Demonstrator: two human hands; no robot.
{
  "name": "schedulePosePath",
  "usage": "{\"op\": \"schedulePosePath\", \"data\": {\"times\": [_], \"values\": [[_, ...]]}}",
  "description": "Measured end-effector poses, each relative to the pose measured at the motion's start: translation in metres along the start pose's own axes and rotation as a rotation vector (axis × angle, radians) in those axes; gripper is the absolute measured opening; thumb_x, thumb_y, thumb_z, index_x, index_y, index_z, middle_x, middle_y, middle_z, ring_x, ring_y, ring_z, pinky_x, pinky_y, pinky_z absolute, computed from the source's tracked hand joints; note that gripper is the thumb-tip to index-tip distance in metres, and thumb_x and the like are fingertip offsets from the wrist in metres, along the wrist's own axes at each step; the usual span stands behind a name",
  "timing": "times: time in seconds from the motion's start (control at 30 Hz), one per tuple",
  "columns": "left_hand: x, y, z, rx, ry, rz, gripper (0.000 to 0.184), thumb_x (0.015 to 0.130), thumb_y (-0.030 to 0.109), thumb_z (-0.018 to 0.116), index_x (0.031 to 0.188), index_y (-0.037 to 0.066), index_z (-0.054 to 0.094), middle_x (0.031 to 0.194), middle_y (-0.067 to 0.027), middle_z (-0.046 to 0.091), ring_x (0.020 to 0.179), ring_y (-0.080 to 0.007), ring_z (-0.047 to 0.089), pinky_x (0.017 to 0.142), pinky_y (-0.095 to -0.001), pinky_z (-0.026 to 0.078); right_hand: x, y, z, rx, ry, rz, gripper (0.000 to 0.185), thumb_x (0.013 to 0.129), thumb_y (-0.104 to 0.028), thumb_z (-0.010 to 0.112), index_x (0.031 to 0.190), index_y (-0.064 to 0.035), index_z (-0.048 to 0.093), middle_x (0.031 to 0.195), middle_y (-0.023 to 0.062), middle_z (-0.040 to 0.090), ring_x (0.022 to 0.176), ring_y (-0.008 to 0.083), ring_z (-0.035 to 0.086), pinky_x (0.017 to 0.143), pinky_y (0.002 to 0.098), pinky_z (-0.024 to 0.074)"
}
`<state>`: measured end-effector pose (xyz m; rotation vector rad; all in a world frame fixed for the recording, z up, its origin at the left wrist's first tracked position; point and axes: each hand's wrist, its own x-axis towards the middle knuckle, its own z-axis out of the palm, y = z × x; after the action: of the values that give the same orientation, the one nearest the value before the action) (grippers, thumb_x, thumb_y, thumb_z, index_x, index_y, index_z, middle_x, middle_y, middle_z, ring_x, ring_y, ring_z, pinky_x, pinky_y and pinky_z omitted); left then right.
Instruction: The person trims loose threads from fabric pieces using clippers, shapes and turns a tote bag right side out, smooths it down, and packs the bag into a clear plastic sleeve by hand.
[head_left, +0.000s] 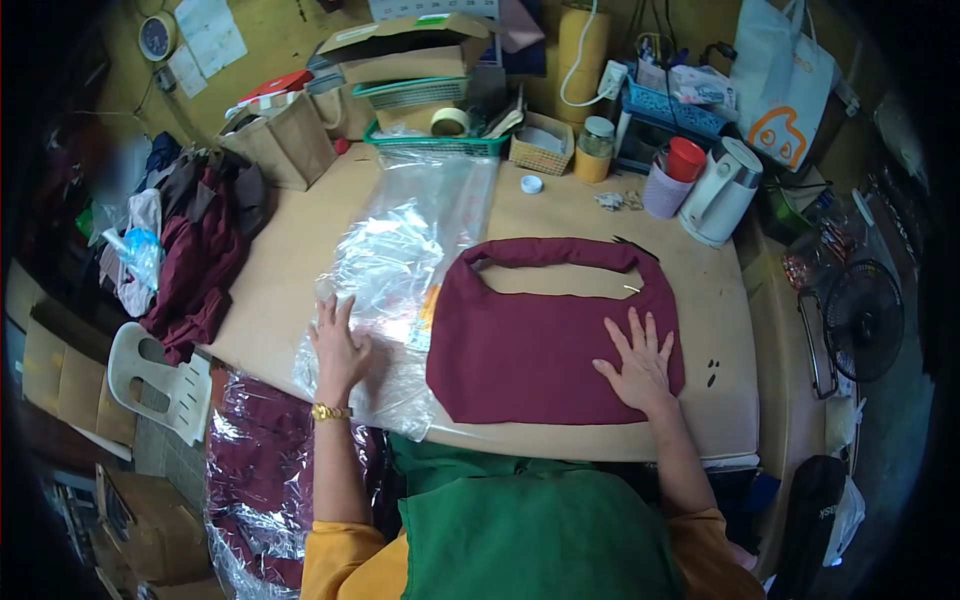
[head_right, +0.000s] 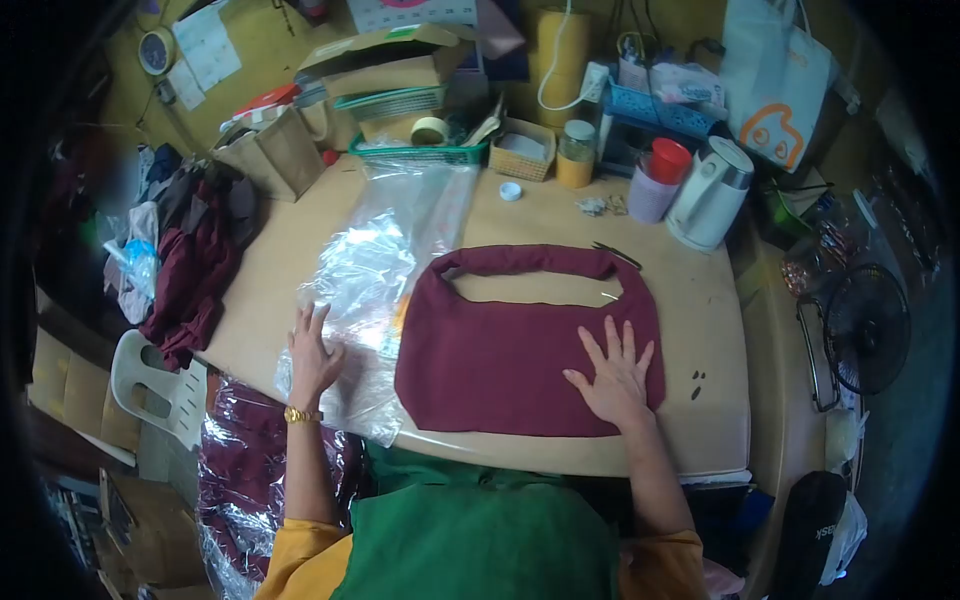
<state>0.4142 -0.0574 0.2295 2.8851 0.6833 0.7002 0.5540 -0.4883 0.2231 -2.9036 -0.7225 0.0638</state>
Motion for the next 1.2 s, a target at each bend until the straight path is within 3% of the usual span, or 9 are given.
{"op": "schedulePosePath", "data": {"times": [0.1, 0.23, 0.33, 0.5, 0.6, 0.7, 0.77, 1.03, 1.2], "values": [[-0.015, -0.038, -0.003, -0.139, 0.198, -0.036, 0.044, 0.078, 0.016, 0.072, 0.12, 0.007, 0.061, 0.127, -0.0218, 0.055, 0.118, -0.0407, 0.052, 0.099, -0.0496, 0.041, 0.004, -0.002, -0.005, 0.001, -0.031, 0.008, 0.073, 0.089, -0.055, 0.058, 0.151, -0.0251, 0.033, 0.159, 0.0194, 0.018, 0.148, 0.0408, 0.007, 0.113, 0.068, 0.0021], [-0.028, -0.039, 0.013, -0.31, -0.049, -0.021, 0.03, 0.078, 0.018, 0.075, 0.103, 0.003, 0.066, 0.102, -0.0209, 0.062, 0.095, -0.0372, 0.061, 0.078, -0.0432, 0.049, 0.007, -0.02, -0.021, 0.054, -0.125, 0.054, 0.07, 0.087, -0.048, 0.064, 0.148, -0.0217, 0.039, 0.158, 0.0205, 0.021, 0.148, 0.0405, 0.01, 0.113, 0.0693, 0.0036], [-0.017, -0.025, 0.02, -0.254, 0.05, -0.065, 0.024, 0.079, 0.019, 0.075, 0.096, 0.004, 0.067, 0.101, -0.0176, 0.063, 0.087, -0.0338, 0.063, 0.07, -0.0422, 0.05, 0.014, -0.064, -0.027, 0.039, 0.138, -0.132, 0.05, 0.08, -0.025, 0.075, 0.124, -0.0093, 0.057, 0.147, 0.0207, 0.037, 0.143, 0.0409, 0.024, 0.111, 0.0702, 0.0128], [0.005, -0.016, 0.008, -0.354, -0.096, -0.123, 0.012, 0.083, 0.02, 0.07, 0.083, 0.008, 0.069, 0.089, -0.0139, 0.063, 0.085, -0.0346, 0.061, 0.072, -0.0441, 0.05, 0.024, -0.178, -0.023, 0.418, 0.104, -0.563, 0.042, 0.083, -0.021, 0.073, 0.121, -0.0117, 0.059, 0.142, 0.0205, 0.044, 0.139, 0.0378, 0.034, 0.112, 0.063, 0.0207], [-0.003, -0.007, -0.002, -0.114, -0.04, 0.291, 0.016, 0.081, 0.021, 0.068, 0.07, 0.009, 0.072, 0.089, -0.014, 0.063, 0.078, -0.0322, 0.059, 0.071, -0.0433, 0.047, 0.067, -0.227, 0.005, 0.809, 0.14, -0.686, 0.042, 0.082, -0.018, 0.071, 0.121, -0.0073, 0.058, 0.137, 0.0209, 0.047, 0.13, 0.0389, 0.044, 0.109, 0.0581, 0.0287], [-0.015, 0.002, -0.004, -0.154, -0.31, 0.38, 0.018, 0.085, 0.017, 0.061, 0.083, 0.004, 0.072, 0.094, -0.0172, 0.064, 0.085, -0.033, 0.061, 0.074, -0.0424, 0.048, 0.11, -0.266, 0.019, 0.775, 0.257, -0.669, 0.041, 0.082, -0.016, 0.071, 0.119, -0.0057, 0.058, 0.135, 0.0213, 0.047, 0.123, 0.0369, 0.051, 0.107, 0.047, 0.0353], [-0.01, 0.002, 0.0, -0.27, -0.314, 0.278, 0.018, 0.085, 0.015, 0.059, 0.087, 0.002, 0.072, 0.095, -0.0193, 0.064, 0.085, -0.0335, 0.062, 0.075, -0.042, 0.048, 0.143, -0.277, 0.045, 0.36, 0.441, -0.632, 0.024, 0.084, -0.016, 0.066, 0.104, -0.0034, 0.063, 0.123, 0.0181, 0.057, 0.115, 0.0336, 0.055, 0.104, 0.0467, 0.0359], [0.041, -0.003, 0.015, -0.293, -0.133, 0.234, 0.032, 0.08, 0.005, 0.056, 0.11, -0.004, 0.064, 0.106, -0.0243, 0.06, 0.099, -0.04, 0.059, 0.084, -0.0475, 0.048, 0.152, -0.293, 0.013, 0.455, 0.493, -0.621, 0.013, 0.086, -0.016, 0.062, 0.08, -0.0052, 0.061, 0.086, 0.0086, 0.064, 0.087, 0.03, 0.06, 0.085, 0.0433, 0.0422], [0.066, -0.001, 0.039, 0.043, -0.013, 0.302, 0.074, 0.081, 0.017, 0.062, 0.15, 0.012, 0.034, 0.151, -0.0236, 0.033, 0.136, -0.0444, 0.036, 0.108, -0.0582, 0.033, 0.128, -0.303, -0.016, 0.48, 0.612, -0.668, 0.008, 0.085, -0.013, 0.059, 0.083, -0.0049, 0.061, 0.084, 0.0108, 0.062, 0.084, 0.0317, 0.059, 0.081, 0.0434, 0.0438]]}}
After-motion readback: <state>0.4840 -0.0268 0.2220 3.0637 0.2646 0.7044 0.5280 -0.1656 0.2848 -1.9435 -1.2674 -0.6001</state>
